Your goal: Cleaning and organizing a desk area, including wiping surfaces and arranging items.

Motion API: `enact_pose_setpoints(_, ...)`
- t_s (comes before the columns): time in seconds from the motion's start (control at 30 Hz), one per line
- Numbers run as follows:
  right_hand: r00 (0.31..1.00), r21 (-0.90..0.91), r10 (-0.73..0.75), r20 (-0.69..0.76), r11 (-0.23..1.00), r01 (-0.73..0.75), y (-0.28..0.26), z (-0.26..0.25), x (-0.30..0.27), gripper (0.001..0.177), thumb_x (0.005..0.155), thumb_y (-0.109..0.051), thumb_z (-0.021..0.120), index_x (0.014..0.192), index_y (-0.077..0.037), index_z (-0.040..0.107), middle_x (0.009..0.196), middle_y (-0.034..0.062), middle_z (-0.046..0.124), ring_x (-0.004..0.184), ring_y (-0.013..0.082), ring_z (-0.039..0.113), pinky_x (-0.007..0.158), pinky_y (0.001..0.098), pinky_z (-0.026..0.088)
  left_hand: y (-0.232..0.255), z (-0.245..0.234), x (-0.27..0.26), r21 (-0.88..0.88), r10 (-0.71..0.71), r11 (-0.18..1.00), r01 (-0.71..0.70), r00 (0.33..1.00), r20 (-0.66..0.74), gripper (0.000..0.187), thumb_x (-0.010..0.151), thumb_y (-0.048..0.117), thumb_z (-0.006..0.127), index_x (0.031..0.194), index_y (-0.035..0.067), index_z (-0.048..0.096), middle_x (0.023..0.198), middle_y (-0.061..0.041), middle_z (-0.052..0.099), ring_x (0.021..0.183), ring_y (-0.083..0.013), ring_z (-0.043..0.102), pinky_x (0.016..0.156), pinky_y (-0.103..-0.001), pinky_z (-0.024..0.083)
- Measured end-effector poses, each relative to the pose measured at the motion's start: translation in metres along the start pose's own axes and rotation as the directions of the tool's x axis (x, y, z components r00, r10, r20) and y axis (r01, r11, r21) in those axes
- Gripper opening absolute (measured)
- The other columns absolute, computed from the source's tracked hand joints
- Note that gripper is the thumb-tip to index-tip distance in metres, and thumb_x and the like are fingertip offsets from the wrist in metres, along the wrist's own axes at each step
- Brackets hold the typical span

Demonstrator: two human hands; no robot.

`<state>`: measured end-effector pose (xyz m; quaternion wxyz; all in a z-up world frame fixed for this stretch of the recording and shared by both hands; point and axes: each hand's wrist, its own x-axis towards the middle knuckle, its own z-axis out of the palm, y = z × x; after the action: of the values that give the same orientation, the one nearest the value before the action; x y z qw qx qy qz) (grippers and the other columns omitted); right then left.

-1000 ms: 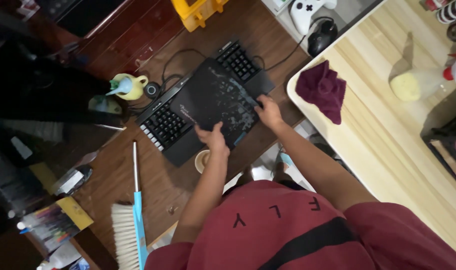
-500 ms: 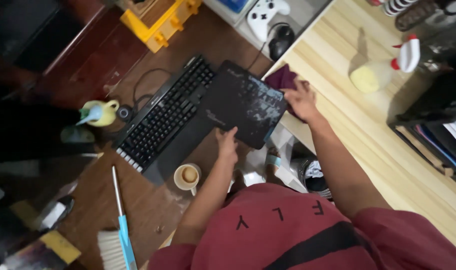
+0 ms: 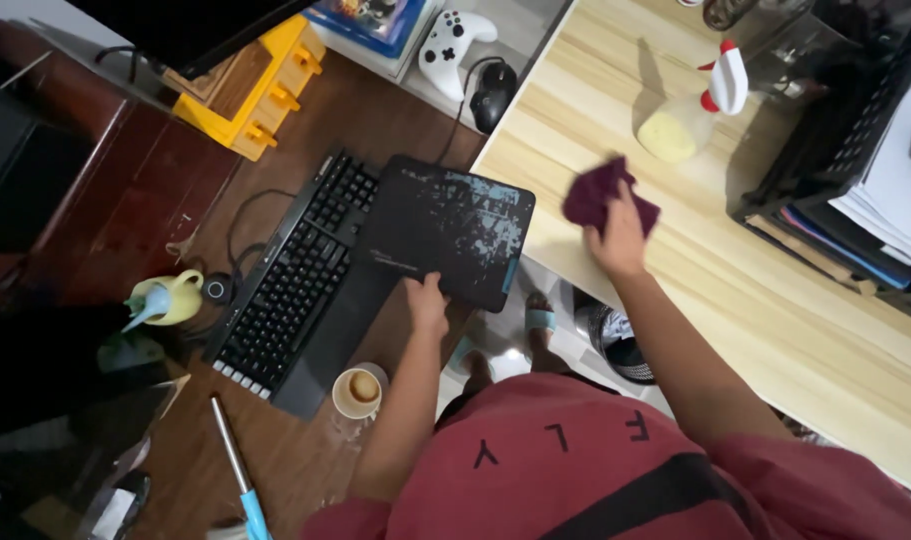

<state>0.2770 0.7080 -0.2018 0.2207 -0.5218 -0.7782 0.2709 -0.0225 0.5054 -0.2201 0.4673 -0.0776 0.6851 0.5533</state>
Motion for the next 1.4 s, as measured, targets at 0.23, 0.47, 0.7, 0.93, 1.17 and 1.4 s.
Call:
enact_pose_setpoints(0.23, 0.985, 0.135, -0.111, 0.129, 0.986, 0.093, -0.05, 0.081, 0.12, 0.07, 0.093, -0.018, 0.069, 0.159, -0.022, 0.044, 0.168, 0.0259, 0.024, 0.149, 0.0505, 0.032, 0.119, 0.0648, 0.025, 0.068, -0.002, -0.071, 0.015, 0.149, 0.989, -0.15, 0.988, 0.045, 0.076, 0.086, -0.004, 0.04, 0.156, 0.022, 0.03, 0.129, -0.003, 0.063, 0.08, -0.0178, 0.067, 0.057, -0.029, 0.053)
enact_pose_setpoints(0.47, 0.843, -0.121, -0.285, 0.456, 0.919, 0.376, -0.078, 0.107, 0.098, 0.063, 0.094, -0.031, 0.066, 0.154, -0.025, 0.048, 0.167, 0.0101, 0.029, 0.153, 0.0419, 0.023, 0.122, 0.0633, 0.02, 0.096, -0.017, -0.091, -0.109, 0.278, 0.955, -0.278, 0.961, -0.014, 0.066, 0.089, -0.007, 0.036, 0.151, 0.013, 0.04, 0.112, -0.01, 0.069, 0.071, -0.0191, 0.067, 0.056, -0.029, 0.051)
enact_pose_setpoints(0.7, 0.836, -0.049, -0.305, 0.457, 0.929, 0.366, -0.048, 0.096, 0.15, 0.056, 0.098, -0.025, 0.06, 0.154, -0.023, 0.053, 0.168, 0.0076, 0.041, 0.152, 0.0319, 0.041, 0.116, 0.0501, 0.036, 0.103, -0.019, -0.096, -0.129, 0.341, 0.933, -0.337, 0.94, 0.004, 0.069, 0.086, -0.007, 0.034, 0.152, 0.013, 0.04, 0.11, -0.013, 0.069, 0.068, -0.0192, 0.064, 0.055, -0.028, 0.048)
enact_pose_setpoints(0.93, 0.885, -0.26, -0.3, 0.356, 0.878, 0.402, -0.075, 0.107, 0.134, 0.058, 0.09, -0.024, 0.065, 0.147, -0.017, 0.057, 0.158, 0.0149, 0.044, 0.143, 0.0455, 0.038, 0.111, 0.0612, 0.035, 0.111, -0.007, -0.117, -0.142, 0.39, 0.91, -0.388, 0.921, -0.017, 0.068, 0.084, -0.006, 0.036, 0.149, 0.012, 0.038, 0.109, -0.008, 0.069, 0.067, -0.0185, 0.065, 0.054, -0.028, 0.048)
enact_pose_setpoints(1.17, 0.727, -0.017, -0.539, 0.425, 0.799, 0.602, -0.079, 0.093, 0.121, 0.058, 0.087, -0.02, 0.063, 0.145, -0.017, 0.058, 0.158, 0.0141, 0.047, 0.141, 0.0398, 0.046, 0.113, 0.0558, 0.04, 0.114, -0.01, -0.113, -0.178, 0.441, 0.885, -0.43, 0.897, 0.024, 0.062, 0.088, -0.006, 0.037, 0.148, 0.008, 0.042, 0.108, -0.011, 0.069, 0.072, -0.0189, 0.065, 0.058, -0.029, 0.05)
enact_pose_setpoints(1.4, 0.92, -0.166, -0.381, 0.097, 0.905, 0.392, -0.049, 0.102, 0.175, 0.056, 0.083, -0.019, 0.07, 0.139, -0.012, 0.066, 0.15, 0.025, 0.045, 0.134, 0.0525, 0.043, 0.104, 0.0686, 0.038, 0.122, 0.009, -0.122, -0.142, 0.406, 0.909, -0.393, 0.91, 0.08, 0.065, 0.088, -0.005, 0.038, 0.151, 0.01, 0.04, 0.11, -0.009, 0.069, 0.073, -0.0177, 0.066, 0.057, -0.027, 0.051)
